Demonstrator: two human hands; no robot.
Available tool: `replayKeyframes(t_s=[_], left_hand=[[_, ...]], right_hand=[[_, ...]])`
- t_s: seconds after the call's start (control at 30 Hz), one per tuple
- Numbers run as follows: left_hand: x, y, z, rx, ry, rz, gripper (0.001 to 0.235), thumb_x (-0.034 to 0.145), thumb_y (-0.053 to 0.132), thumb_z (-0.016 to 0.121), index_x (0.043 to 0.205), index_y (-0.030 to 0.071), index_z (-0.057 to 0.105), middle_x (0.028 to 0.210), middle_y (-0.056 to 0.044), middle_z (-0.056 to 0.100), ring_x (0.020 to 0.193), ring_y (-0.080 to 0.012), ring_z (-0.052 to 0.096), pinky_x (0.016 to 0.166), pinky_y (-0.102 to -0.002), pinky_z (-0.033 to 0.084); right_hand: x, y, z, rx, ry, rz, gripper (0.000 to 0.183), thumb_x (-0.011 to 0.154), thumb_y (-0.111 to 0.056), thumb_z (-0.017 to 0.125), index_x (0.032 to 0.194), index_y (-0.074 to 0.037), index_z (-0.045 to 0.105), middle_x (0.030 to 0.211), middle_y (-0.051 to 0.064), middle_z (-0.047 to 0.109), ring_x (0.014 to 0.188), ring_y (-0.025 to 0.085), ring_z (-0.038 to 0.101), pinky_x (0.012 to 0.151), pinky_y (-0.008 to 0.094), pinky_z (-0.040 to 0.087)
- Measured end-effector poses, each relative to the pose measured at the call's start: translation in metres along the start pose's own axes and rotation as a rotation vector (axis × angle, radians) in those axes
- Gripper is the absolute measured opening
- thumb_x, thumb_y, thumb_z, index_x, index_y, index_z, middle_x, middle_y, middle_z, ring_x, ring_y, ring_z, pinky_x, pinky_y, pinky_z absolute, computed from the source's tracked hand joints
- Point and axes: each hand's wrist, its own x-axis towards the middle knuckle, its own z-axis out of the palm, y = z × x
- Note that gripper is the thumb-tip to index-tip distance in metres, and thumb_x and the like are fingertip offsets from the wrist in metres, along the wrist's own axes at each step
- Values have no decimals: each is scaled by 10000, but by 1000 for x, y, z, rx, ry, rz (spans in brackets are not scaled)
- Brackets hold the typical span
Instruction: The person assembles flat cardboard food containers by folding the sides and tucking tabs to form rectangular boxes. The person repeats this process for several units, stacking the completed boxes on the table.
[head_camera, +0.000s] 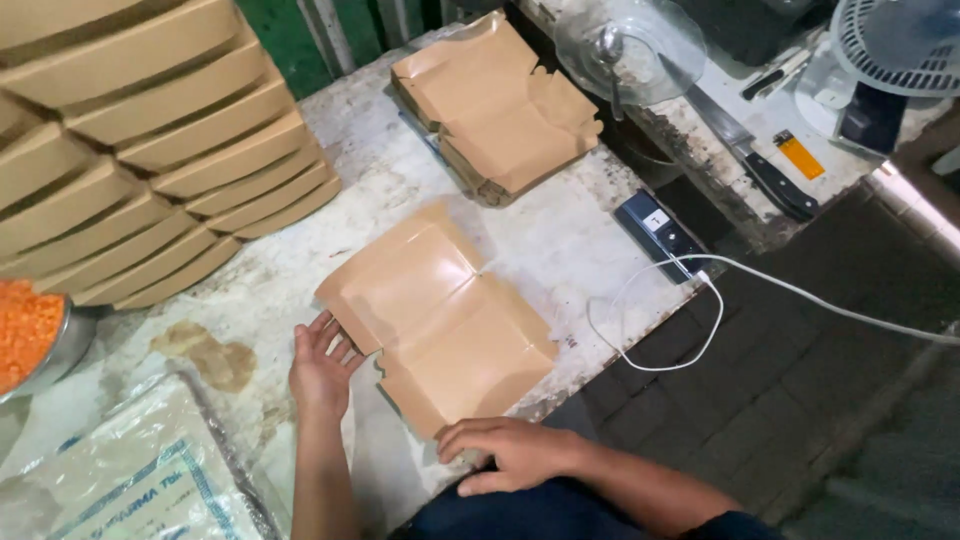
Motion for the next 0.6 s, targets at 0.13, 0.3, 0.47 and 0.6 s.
replayKeyframes(t_s=[0.13, 0.3, 0.47, 0.6], left_hand=[[-32, -35, -35, 87, 38, 158, 554, 910, 278, 546, 1391, 48, 400, 1356, -169, 580, 1142, -344, 623, 899, -474, 547], [-43, -97, -61, 351, -110, 324, 487, 913, 109, 678, 1343, -51, 513, 1257, -240, 636, 1123, -349, 647, 863, -450, 598], [-69, -101, -48, 416, -88, 376, 461, 929, 140, 685, 1348, -4, 558, 1286, -232, 626, 1174, -333, 623, 957, -466, 548], [-93, -98, -35, 443, -55, 560, 381, 930, 140, 684, 1296, 47, 634, 1199, -184, 684, 1144, -268, 646, 915, -404, 562]], right_hand=[[3, -1, -18, 111, -99, 64, 252, 914, -273, 696, 1098, -105, 655, 1025, 51, 729, 932, 145, 723, 830, 276, 571], [-10, 40, -68, -485, 874, 216, 346, 846, -23, 723, 1168, 21, 602, 1174, 229, 597, 1099, 447, 596, 874, 468, 549], [-19, 80, -79, -407, 784, 585, 600, 933, -261, 676, 1390, 67, 468, 1311, 316, 523, 1207, 466, 538, 989, 553, 471], [-11, 77, -58, -233, 676, 569, 447, 928, -241, 688, 1329, -60, 616, 1213, 268, 644, 1141, 442, 599, 905, 510, 528]])
